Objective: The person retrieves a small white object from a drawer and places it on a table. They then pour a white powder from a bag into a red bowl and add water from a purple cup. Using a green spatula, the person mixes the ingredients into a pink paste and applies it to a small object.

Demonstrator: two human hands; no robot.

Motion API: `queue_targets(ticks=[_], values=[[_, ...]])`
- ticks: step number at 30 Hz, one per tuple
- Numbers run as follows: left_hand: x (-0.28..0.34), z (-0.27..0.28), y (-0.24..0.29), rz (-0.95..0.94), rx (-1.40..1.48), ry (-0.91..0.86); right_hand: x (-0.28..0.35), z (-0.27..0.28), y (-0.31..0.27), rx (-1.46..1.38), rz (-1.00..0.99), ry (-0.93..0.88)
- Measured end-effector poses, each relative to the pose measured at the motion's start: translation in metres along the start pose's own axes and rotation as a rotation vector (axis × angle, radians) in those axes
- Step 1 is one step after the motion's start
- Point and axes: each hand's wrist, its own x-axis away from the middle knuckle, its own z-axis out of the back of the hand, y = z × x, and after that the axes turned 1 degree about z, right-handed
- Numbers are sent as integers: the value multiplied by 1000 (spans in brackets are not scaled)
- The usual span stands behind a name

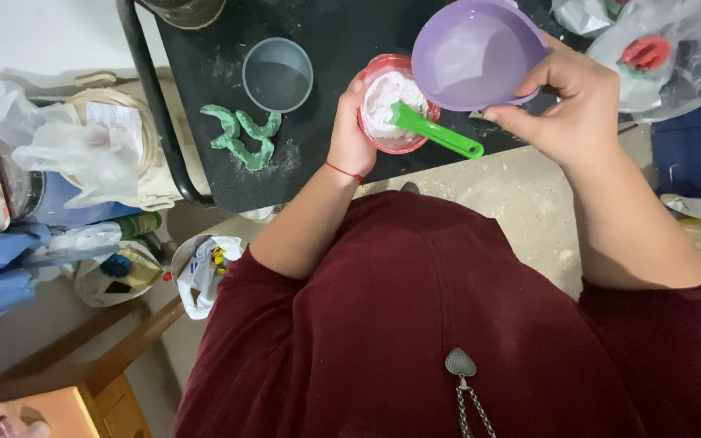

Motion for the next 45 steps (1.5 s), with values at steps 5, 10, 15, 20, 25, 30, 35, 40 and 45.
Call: queue_targets(ticks=[5,10,15,20,25,30,35,40,45], values=[[-1,4,-11,0,53,-31,6,1,1,28,-1,-12],[2,5,-9,-6,35,1,5,3,-5,51,17,-11],[0,0,-3,-4,43,-30,4,4,-7,61,16,-21],[0,7,-10,16,113,-10,3,4,-8,75,13,-33],[2,-7,7,3,49,-41,3,2,-6,31,-14,-15],[3,13,-10,66,161,-5,-1,-5,8,-241,-207,2],[8,26,-10,28,75,117,-26,-30,50,-303,-286,29],[21,37,-2,-62,-2,201,-72,-99,118,-122,-190,114],[39,62,-3,-26,-9,281,-120,-183,172,-160,-249,228]])
